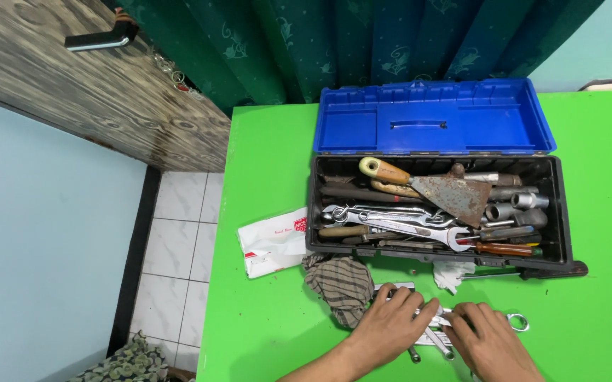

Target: Organizing and cleaning various hand tools by wiping them with a rag and arranging them inside a blue plastic toolbox.

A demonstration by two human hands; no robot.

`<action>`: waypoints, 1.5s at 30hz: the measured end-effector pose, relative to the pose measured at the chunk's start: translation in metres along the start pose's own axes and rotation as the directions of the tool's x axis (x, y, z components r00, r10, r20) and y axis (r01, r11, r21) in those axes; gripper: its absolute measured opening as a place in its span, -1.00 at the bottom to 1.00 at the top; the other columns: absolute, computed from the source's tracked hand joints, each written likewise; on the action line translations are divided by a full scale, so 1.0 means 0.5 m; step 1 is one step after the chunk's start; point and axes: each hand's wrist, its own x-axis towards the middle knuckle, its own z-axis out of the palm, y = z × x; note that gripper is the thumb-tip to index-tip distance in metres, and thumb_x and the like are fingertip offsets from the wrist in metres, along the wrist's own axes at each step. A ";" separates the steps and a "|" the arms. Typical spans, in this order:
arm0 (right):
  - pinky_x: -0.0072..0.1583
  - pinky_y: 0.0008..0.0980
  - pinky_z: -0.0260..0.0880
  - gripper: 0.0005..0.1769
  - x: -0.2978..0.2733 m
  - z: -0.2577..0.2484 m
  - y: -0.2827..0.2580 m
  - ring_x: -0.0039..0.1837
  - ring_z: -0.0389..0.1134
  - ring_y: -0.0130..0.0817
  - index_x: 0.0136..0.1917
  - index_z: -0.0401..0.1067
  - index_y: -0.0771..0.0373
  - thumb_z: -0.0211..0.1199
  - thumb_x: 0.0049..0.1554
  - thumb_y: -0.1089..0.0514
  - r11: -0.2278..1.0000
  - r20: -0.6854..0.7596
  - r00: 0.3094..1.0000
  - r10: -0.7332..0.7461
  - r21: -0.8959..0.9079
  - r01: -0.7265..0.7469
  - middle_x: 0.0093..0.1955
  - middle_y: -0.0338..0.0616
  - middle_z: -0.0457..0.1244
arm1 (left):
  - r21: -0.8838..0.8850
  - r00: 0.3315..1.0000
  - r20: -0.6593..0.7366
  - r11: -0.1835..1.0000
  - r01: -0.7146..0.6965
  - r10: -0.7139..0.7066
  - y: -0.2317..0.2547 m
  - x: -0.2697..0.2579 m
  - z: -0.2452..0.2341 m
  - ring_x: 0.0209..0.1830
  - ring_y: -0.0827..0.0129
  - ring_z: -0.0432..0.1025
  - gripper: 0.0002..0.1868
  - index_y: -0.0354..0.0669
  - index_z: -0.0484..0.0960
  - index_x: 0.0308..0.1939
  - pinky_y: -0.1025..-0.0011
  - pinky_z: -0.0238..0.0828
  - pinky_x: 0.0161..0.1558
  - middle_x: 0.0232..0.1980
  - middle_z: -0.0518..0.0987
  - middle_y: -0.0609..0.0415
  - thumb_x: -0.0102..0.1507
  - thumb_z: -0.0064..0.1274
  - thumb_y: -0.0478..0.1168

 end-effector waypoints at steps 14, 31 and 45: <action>-0.09 -0.19 0.41 -0.60 -0.027 0.044 -0.041 -0.05 0.30 -0.14 0.14 0.36 0.16 0.22 0.16 -0.11 0.990 -0.140 0.987 0.083 -0.100 -0.098 0.10 -0.08 0.26 | -0.086 0.990 0.121 0.994 -0.065 0.075 -0.026 -0.013 0.027 0.01 0.00 0.26 -0.64 -0.32 0.42 0.22 -0.13 0.21 0.18 0.01 0.38 -0.23 0.39 -0.11 -0.19; -0.12 -0.20 0.48 -0.46 -0.039 0.073 -0.035 -0.08 0.39 -0.24 0.30 0.27 0.16 0.24 0.03 0.21 0.964 0.080 0.962 0.262 -0.063 -0.257 0.12 -0.09 0.24 | -0.040 0.998 -0.006 0.997 -0.063 0.063 -0.022 -0.016 0.044 -0.09 0.01 0.26 -0.73 -0.34 0.46 0.11 0.01 0.26 0.03 -0.11 0.38 -0.13 0.45 0.01 -0.19; -0.45 -0.31 0.26 -0.66 0.030 -0.058 -0.015 -0.49 0.23 -0.45 0.17 0.39 0.16 0.14 0.12 0.10 0.970 -0.184 0.983 0.003 -0.237 -0.047 -0.15 -0.27 0.26 | 0.060 0.965 -0.253 0.997 -0.058 0.072 -0.008 0.014 -0.043 -0.24 0.10 0.25 -0.72 -0.26 0.49 0.15 0.18 0.18 -0.19 -0.22 0.34 -0.03 0.49 0.06 -0.13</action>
